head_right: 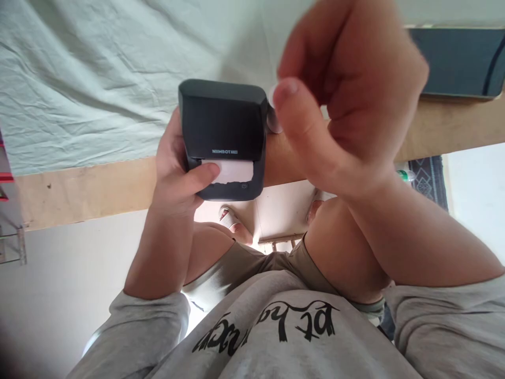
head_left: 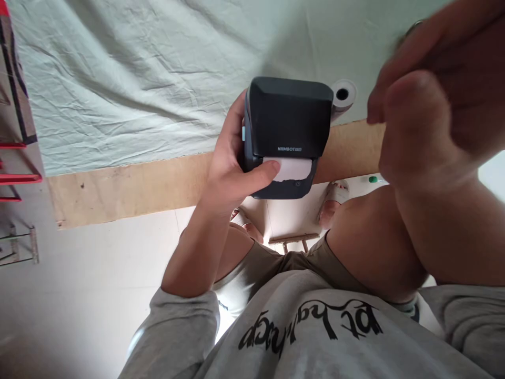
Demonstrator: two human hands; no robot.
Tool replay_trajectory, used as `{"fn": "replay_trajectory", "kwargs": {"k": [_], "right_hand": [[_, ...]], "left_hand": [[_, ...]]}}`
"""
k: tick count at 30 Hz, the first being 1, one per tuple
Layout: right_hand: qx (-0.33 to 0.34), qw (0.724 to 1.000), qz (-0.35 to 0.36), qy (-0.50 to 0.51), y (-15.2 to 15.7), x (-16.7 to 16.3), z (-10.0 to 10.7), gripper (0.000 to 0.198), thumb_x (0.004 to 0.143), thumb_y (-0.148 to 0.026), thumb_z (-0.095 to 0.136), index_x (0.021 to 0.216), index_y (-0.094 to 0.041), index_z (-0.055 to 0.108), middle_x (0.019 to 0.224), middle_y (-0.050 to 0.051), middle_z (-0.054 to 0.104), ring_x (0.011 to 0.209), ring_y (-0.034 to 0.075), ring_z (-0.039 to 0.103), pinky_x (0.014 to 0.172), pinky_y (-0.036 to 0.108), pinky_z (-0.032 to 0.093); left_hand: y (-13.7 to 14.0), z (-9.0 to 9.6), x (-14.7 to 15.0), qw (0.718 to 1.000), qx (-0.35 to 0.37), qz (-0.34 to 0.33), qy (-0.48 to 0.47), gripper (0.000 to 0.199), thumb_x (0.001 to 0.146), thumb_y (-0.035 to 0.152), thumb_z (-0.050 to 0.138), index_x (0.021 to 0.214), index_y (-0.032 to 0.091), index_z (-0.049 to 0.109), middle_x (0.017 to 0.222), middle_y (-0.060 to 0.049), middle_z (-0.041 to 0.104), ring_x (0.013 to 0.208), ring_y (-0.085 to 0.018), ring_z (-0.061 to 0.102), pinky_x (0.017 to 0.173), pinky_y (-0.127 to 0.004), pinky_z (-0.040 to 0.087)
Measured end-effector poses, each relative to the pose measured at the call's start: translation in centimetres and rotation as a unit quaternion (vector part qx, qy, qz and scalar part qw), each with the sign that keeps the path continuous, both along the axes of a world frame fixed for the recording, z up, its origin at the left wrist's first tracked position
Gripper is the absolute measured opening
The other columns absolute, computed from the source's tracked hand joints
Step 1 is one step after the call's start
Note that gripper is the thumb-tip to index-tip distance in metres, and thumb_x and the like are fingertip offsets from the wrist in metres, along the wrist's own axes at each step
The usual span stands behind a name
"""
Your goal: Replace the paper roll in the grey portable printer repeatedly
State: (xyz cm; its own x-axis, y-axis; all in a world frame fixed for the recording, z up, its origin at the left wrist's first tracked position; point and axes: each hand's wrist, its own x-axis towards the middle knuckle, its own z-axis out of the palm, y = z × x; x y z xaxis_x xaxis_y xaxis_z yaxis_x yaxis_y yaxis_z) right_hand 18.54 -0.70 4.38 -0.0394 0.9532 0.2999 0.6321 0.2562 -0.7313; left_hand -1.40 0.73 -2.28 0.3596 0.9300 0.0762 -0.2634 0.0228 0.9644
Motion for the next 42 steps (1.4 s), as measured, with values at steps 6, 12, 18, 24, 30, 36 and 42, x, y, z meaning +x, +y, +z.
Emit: {"fn": "replay_trajectory", "kwargs": {"k": [6, 12, 18, 24, 30, 36, 42], "right_hand": [[-0.105, 0.988, 0.097, -0.066, -0.8, 0.0, -0.3, 0.063, 0.085, -0.048, 0.047, 0.041, -0.005, 0.037, 0.041, 0.001, 0.016, 0.044, -0.004, 0.013, 0.042, 0.016, 0.007], [-0.256, 0.963, 0.084, -0.016, -0.2, 0.2, -1.9, 0.073, 0.076, -0.070, 0.047, 0.041, -0.006, 0.047, 0.038, 0.002, 0.034, 0.037, -0.003, 0.025, 0.033, 0.011, 0.012], [-0.280, 0.957, 0.061, -0.053, 0.3, -0.3, -1.9, 0.070, 0.073, -0.069, 0.054, 0.042, -0.006, 0.046, 0.039, 0.003, 0.032, 0.040, -0.002, 0.024, 0.037, 0.014, 0.012], [-0.275, 0.958, 0.047, -0.064, -0.2, -0.5, -1.9, 0.067, 0.080, -0.065, 0.048, 0.049, -0.005, 0.049, 0.044, 0.003, 0.035, 0.045, -0.004, 0.026, 0.043, 0.013, 0.014], [-0.244, 0.963, 0.094, -0.063, -0.4, -0.2, -1.4, 0.068, 0.086, -0.066, 0.034, 0.056, -0.007, 0.048, 0.050, 0.002, 0.029, 0.051, -0.003, 0.022, 0.048, 0.014, 0.013], [-0.270, 0.955, 0.090, -0.081, -0.2, -0.5, -1.2, 0.058, 0.085, -0.052, 0.047, 0.051, -0.006, 0.037, 0.049, 0.002, 0.027, 0.051, -0.002, 0.021, 0.049, 0.018, 0.016], [-0.273, 0.951, 0.133, -0.064, -0.1, -0.2, -1.2, 0.056, 0.081, -0.056, 0.050, 0.053, -0.008, 0.041, 0.047, 0.001, 0.034, 0.047, -0.002, 0.023, 0.047, 0.019, 0.017]], "left_hand": [[-0.4, 1.2, 0.3, 1.000, -0.013, -0.016, -0.021, 0.054, 0.066, 0.039, 0.077, 0.112, 0.022, 0.055, 0.101, -0.006, 0.058, 0.107, -0.023, 0.056, 0.094, -0.033, 0.049], [-1.0, 2.4, 1.5, 0.995, -0.090, 0.033, -0.030, 0.025, 0.086, 0.041, 0.059, 0.094, 0.017, 0.058, 0.082, -0.003, 0.057, 0.076, -0.012, 0.061, 0.065, -0.023, 0.049], [-0.9, 2.4, 1.4, 0.994, -0.098, 0.015, -0.050, 0.022, 0.085, 0.034, 0.061, 0.098, 0.017, 0.054, 0.079, -0.002, 0.056, 0.069, -0.011, 0.059, 0.057, -0.019, 0.045], [-0.7, 2.2, 1.6, 0.993, -0.077, 0.027, -0.089, 0.028, 0.085, 0.045, 0.056, 0.102, 0.022, 0.055, 0.095, -0.006, 0.062, 0.104, -0.023, 0.061, 0.070, -0.025, 0.051], [-0.2, 2.1, 1.3, 0.982, -0.149, -0.005, -0.118, 0.048, 0.093, 0.051, 0.034, 0.108, 0.016, 0.063, 0.113, -0.011, 0.062, 0.123, -0.029, 0.050, 0.097, -0.034, 0.049], [-0.5, 1.8, 1.5, 0.971, -0.196, 0.050, -0.129, 0.053, 0.093, 0.055, 0.033, 0.104, 0.014, 0.064, 0.099, -0.010, 0.064, 0.116, -0.025, 0.056, 0.098, -0.034, 0.049], [-0.2, 1.5, 1.1, 0.968, -0.186, 0.055, -0.160, 0.040, 0.094, 0.045, 0.040, 0.095, 0.016, 0.068, 0.104, -0.006, 0.065, 0.108, -0.022, 0.058, 0.097, -0.033, 0.049]]}}
